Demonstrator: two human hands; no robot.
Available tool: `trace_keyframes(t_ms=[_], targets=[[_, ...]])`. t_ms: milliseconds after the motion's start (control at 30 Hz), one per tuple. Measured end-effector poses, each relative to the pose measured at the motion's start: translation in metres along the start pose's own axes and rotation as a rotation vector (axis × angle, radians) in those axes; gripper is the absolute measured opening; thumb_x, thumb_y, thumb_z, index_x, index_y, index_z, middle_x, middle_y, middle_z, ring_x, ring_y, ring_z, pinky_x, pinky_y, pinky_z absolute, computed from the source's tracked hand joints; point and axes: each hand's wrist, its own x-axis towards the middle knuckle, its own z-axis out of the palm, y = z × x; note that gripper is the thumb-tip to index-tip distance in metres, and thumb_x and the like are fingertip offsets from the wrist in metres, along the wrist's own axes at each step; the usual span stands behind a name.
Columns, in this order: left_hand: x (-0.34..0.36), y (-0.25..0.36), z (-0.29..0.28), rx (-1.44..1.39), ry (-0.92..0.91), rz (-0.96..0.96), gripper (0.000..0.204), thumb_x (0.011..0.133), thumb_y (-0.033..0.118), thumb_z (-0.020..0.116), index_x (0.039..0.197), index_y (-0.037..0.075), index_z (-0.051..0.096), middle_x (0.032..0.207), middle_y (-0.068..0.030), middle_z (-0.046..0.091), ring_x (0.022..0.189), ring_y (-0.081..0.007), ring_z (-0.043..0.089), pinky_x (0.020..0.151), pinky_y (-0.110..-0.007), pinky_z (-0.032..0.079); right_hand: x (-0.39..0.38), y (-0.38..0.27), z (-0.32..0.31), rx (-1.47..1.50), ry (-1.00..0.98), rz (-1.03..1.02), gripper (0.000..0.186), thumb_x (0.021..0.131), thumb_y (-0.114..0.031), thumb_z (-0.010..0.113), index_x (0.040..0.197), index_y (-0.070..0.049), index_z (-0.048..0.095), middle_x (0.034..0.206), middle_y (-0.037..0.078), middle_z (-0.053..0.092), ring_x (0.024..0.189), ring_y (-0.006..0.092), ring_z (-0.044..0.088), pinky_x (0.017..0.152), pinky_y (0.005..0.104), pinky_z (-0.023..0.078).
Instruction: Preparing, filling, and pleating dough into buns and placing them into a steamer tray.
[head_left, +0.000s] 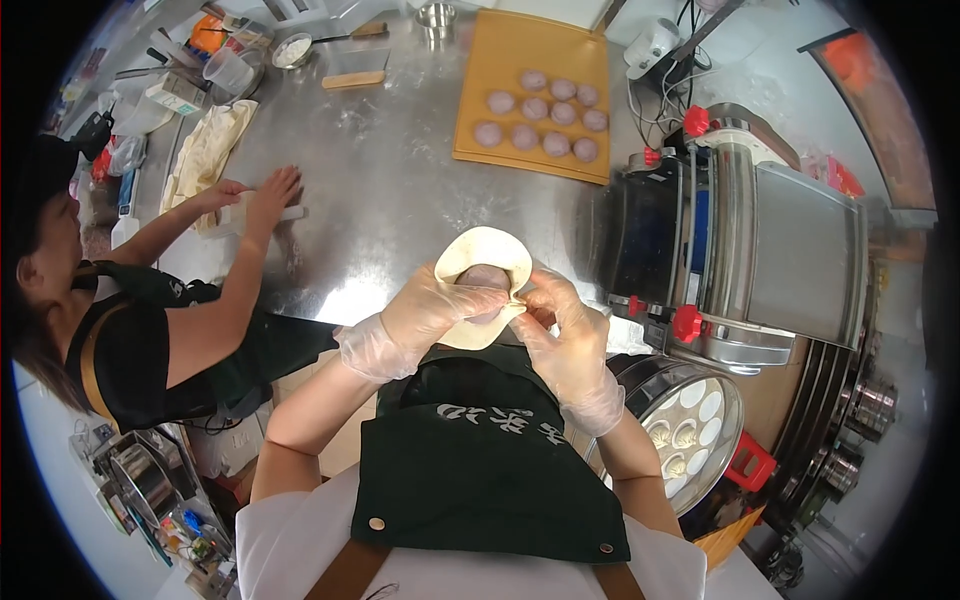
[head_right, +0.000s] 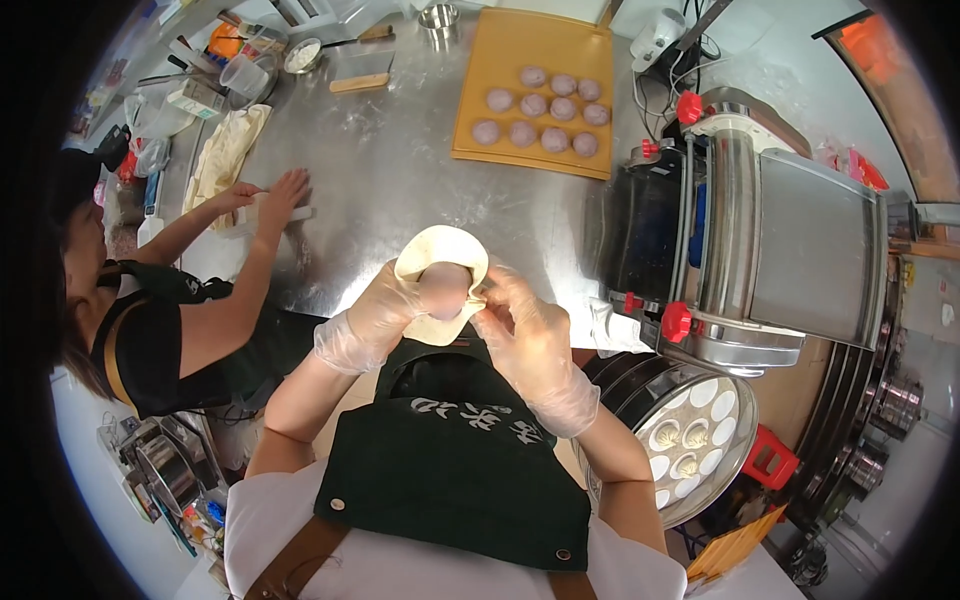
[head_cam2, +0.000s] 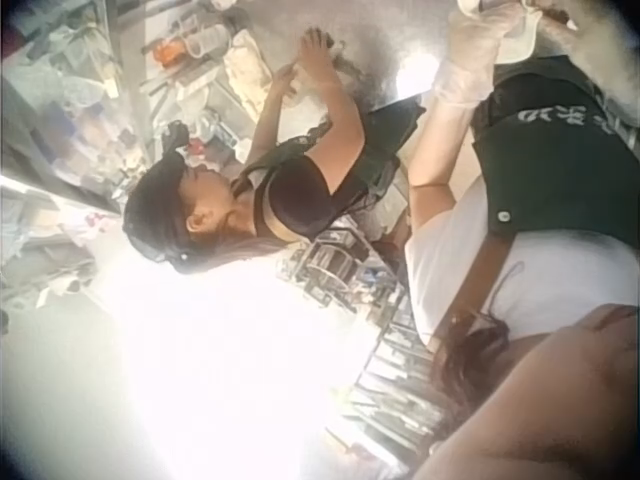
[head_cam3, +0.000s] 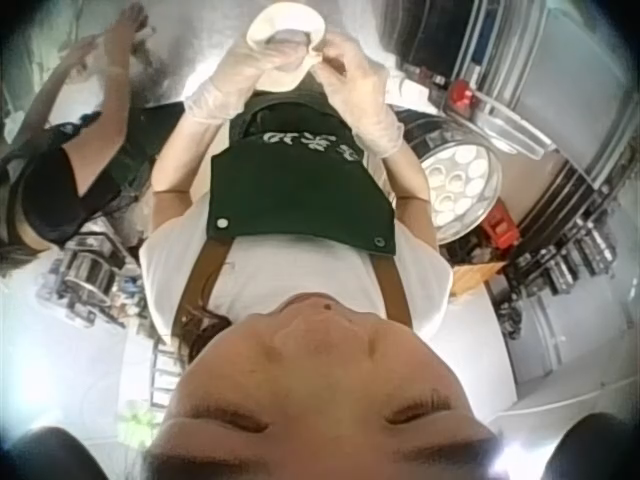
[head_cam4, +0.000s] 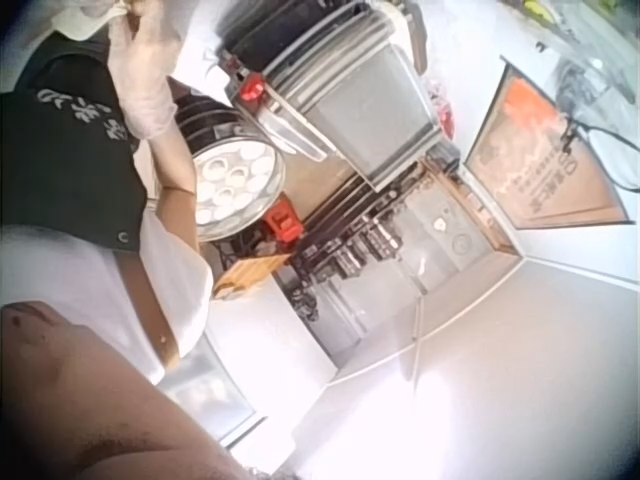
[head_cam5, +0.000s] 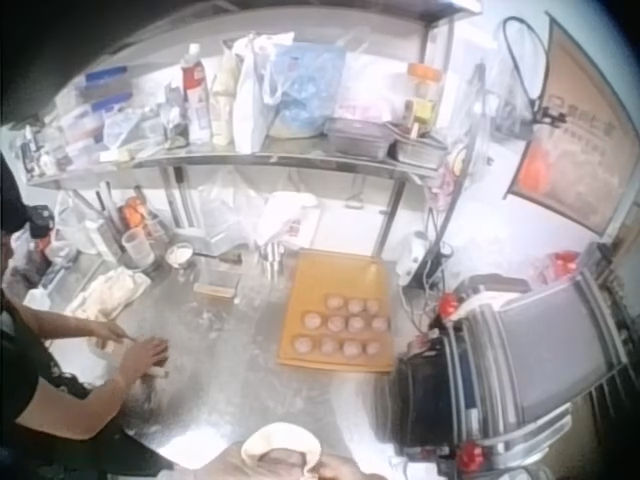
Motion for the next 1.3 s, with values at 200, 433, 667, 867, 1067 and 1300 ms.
trace_keyframes(t_ms=[200, 433, 667, 867, 1067, 1300], targets=[[-0.003, 0.002, 0.001, 0.065, 0.005, 0.026, 0.049, 0.080, 0.012, 0.077, 0.125, 0.004, 0.056, 0.113, -0.0040, 0.063, 0.104, -0.0121, 0.060, 0.091, -0.029, 0.048, 0.000, -0.002, 0.003, -0.001, 0.028, -0.015, 0.049, 0.078, -0.001, 0.075, 0.123, -0.001, 0.054, 0.082, 0.011, 0.071, 0.065, 0.0215, 0.070, 0.060, 0.0302, 0.056], [-0.008, 0.002, -0.001, 0.092, -0.012, 0.029, 0.042, 0.083, 0.010, 0.076, 0.121, 0.002, 0.060, 0.108, -0.0060, 0.066, 0.097, -0.0125, 0.063, 0.086, -0.028, 0.051, -0.006, -0.008, 0.004, -0.030, 0.015, -0.046, 0.042, 0.076, 0.001, 0.076, 0.115, -0.001, 0.060, 0.083, 0.012, 0.071, 0.065, 0.0182, 0.069, 0.059, 0.0282, 0.055], [-0.014, 0.011, 0.003, -0.028, -0.067, 0.029, 0.043, 0.085, 0.016, 0.072, 0.124, 0.002, 0.059, 0.106, -0.0031, 0.065, 0.101, -0.0114, 0.060, 0.093, -0.028, 0.046, -0.009, -0.011, 0.004, -0.072, 0.112, -0.277, 0.030, 0.074, 0.004, 0.075, 0.102, 0.001, 0.063, 0.084, 0.016, 0.070, 0.069, 0.0193, 0.069, 0.061, 0.0291, 0.054], [-0.015, 0.008, 0.001, 0.142, -0.025, 0.024, 0.039, 0.087, 0.017, 0.070, 0.122, 0.001, 0.060, 0.105, -0.0032, 0.065, 0.097, -0.0102, 0.059, 0.090, -0.027, 0.047, -0.011, -0.018, 0.012, 0.127, 0.145, 0.006, 0.031, 0.075, 0.003, 0.076, 0.103, 0.001, 0.063, 0.085, 0.015, 0.070, 0.070, 0.0215, 0.070, 0.062, 0.0296, 0.054], [-0.013, 0.010, -0.005, 0.281, -0.107, 0.120, 0.034, 0.091, 0.016, 0.066, 0.120, 0.001, 0.061, 0.100, -0.0038, 0.066, 0.090, -0.0099, 0.060, 0.081, -0.027, 0.050, -0.009, -0.017, 0.007, -0.076, 0.056, -0.139, 0.029, 0.075, 0.003, 0.076, 0.101, 0.001, 0.064, 0.085, 0.015, 0.070, 0.070, 0.0225, 0.069, 0.061, 0.0293, 0.054], [-0.012, 0.017, -0.003, 0.232, -0.124, 0.115, 0.034, 0.093, 0.018, 0.062, 0.123, 0.001, 0.060, 0.104, -0.0046, 0.064, 0.094, -0.0105, 0.060, 0.084, -0.027, 0.050, -0.009, -0.013, 0.008, -0.047, 0.114, -0.301, 0.025, 0.076, 0.003, 0.075, 0.098, 0.000, 0.064, 0.085, 0.015, 0.070, 0.069, 0.0227, 0.069, 0.061, 0.0297, 0.054]])
